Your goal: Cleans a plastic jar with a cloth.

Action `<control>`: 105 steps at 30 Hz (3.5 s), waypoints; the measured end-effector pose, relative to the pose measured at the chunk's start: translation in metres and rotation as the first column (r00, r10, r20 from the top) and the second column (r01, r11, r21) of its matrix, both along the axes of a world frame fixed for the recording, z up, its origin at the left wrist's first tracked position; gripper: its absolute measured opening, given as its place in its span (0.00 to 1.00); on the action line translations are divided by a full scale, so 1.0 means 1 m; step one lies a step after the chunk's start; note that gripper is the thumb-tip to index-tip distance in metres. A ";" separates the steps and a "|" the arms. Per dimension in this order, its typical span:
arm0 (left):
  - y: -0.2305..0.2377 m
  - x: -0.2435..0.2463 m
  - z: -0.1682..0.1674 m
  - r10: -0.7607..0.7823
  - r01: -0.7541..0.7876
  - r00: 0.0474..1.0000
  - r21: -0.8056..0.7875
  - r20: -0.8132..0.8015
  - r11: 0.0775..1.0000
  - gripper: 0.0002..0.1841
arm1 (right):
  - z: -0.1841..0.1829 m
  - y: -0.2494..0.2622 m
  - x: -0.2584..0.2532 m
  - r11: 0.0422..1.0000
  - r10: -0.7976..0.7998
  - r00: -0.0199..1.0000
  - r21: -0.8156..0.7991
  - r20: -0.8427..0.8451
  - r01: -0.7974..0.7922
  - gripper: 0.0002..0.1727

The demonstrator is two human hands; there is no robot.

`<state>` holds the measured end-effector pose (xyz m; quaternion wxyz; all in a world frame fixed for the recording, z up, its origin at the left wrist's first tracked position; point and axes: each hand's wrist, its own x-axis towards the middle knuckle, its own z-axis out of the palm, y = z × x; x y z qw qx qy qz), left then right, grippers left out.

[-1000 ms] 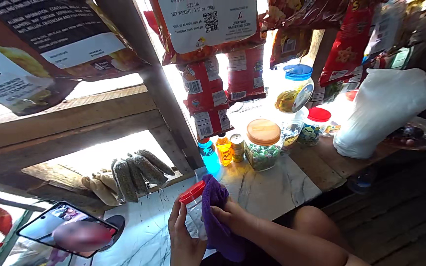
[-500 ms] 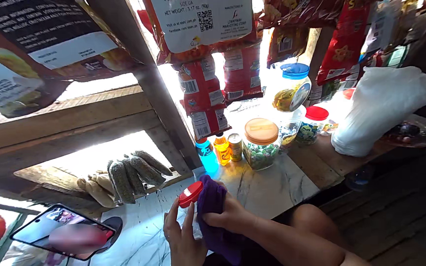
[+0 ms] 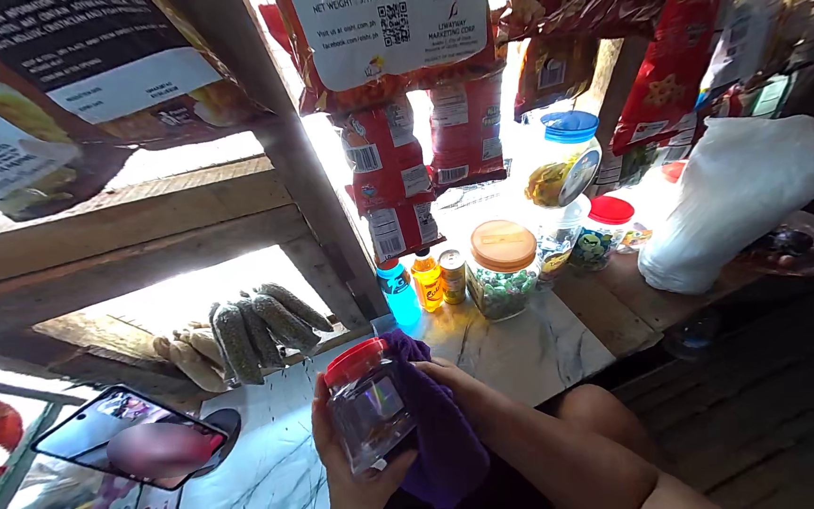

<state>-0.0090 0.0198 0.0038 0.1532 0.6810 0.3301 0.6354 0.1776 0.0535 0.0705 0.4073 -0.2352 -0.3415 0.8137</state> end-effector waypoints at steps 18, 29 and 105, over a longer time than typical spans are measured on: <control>0.004 0.001 -0.013 0.138 -0.141 0.950 0.009 -0.281 0.990 0.46 | -0.013 0.003 -0.011 0.951 -0.111 0.893 0.308 0.435 -0.032 0.24; 0.000 0.004 -0.017 0.212 -0.231 0.898 -0.003 -0.385 0.973 0.49 | -0.010 -0.004 -0.010 0.894 -0.161 0.757 0.418 0.633 -0.160 0.47; 0.004 -0.010 -0.015 0.140 -0.158 0.971 -0.081 -0.194 0.984 0.48 | -0.008 -0.001 -0.004 0.975 0.113 0.963 0.161 0.244 -0.155 0.17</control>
